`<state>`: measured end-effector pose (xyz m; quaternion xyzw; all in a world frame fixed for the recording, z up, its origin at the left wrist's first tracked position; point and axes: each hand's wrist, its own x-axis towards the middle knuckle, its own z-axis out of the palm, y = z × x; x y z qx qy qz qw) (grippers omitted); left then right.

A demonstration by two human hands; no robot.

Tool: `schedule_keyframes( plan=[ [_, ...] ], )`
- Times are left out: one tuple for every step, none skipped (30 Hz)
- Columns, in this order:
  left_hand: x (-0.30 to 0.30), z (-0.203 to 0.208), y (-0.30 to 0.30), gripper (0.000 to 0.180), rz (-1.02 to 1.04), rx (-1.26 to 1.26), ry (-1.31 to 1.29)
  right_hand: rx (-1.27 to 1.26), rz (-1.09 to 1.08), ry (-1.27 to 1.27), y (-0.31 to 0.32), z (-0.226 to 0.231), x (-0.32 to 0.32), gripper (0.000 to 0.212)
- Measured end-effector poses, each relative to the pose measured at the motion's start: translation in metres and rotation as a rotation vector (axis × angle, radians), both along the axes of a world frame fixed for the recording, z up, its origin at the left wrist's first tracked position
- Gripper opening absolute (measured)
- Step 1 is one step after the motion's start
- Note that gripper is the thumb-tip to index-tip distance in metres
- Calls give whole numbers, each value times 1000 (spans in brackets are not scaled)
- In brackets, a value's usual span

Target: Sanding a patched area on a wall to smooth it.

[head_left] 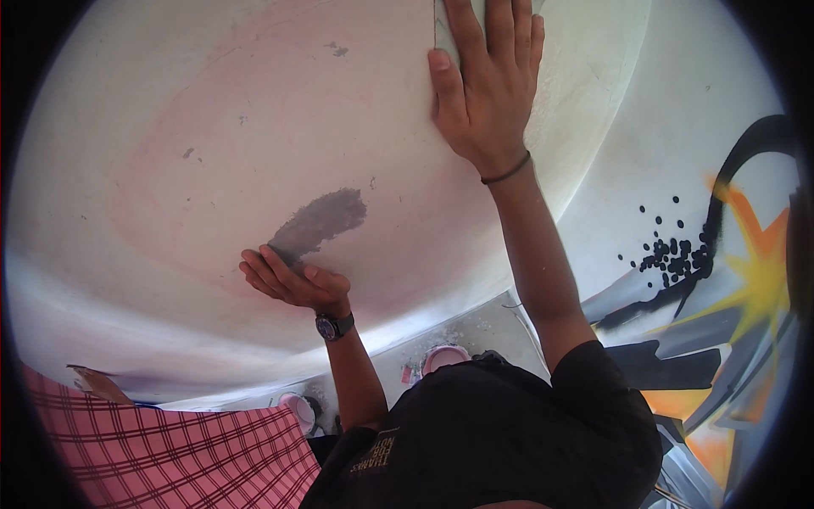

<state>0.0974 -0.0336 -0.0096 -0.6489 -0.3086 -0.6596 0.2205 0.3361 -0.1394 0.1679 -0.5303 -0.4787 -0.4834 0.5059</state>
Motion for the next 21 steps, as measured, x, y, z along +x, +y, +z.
schedule_keyframes(
  plan=[
    [3,2,-2,58,-8,5,-4,1,-7,-2,-7,-7,3,54],
    [4,3,-4,58,-7,5,-4,-14,-38,13,-5,-24,7,53],
    [6,4,-4,58,-18,10,-3,-27,-71,26,-2,-42,12,52],
    [4,4,-4,58,-20,15,1,-81,-96,38,-2,-67,9,54],
    [3,4,-3,58,-14,14,1,-135,-122,48,-3,-96,3,56],
    [7,6,-5,58,-25,13,-2,-145,-120,67,-4,-127,0,56],
    [8,7,-6,58,-31,12,-3,-155,-114,88,-3,-160,-5,57],
    [8,8,-7,58,-31,15,-5,-159,-102,93,-1,-193,-11,57],
    [8,7,-6,58,-29,19,-4,-162,-88,98,0,-212,-15,57],
    [6,7,-6,58,-24,22,0,-161,-83,97,1,-211,-18,57],
    [5,7,-6,58,-22,24,-2,-152,-82,109,2,-207,-21,57],
    [5,7,-7,58,-25,24,-3,-143,-82,122,2,-203,-23,57],
    [5,8,-7,58,-28,24,-4,-141,-81,120,2,-196,-22,57],
    [6,8,-6,58,-25,27,-8,-158,-84,97,2,-173,-18,56],
    [7,7,-5,58,-19,24,-10,-178,-86,76,1,-147,-15,55],
    [4,6,-8,58,-13,15,-8,-156,-83,59,-1,-114,-15,52],
    [4,6,-9,58,-8,10,-6,-135,-81,41,-2,-78,-14,51],
    [5,6,-8,58,-17,23,-11,-93,-73,-3,2,-48,-8,51],
    [6,6,-6,58,-28,36,-16,-51,-66,-48,4,-25,-6,50],
    [6,6,-6,58,-23,32,-16,-55,-62,-48,1,-6,-12,50],
    [6,5,-5,58,-25,27,-17,-48,-25,-38,-1,11,-18,52]
  ],
)
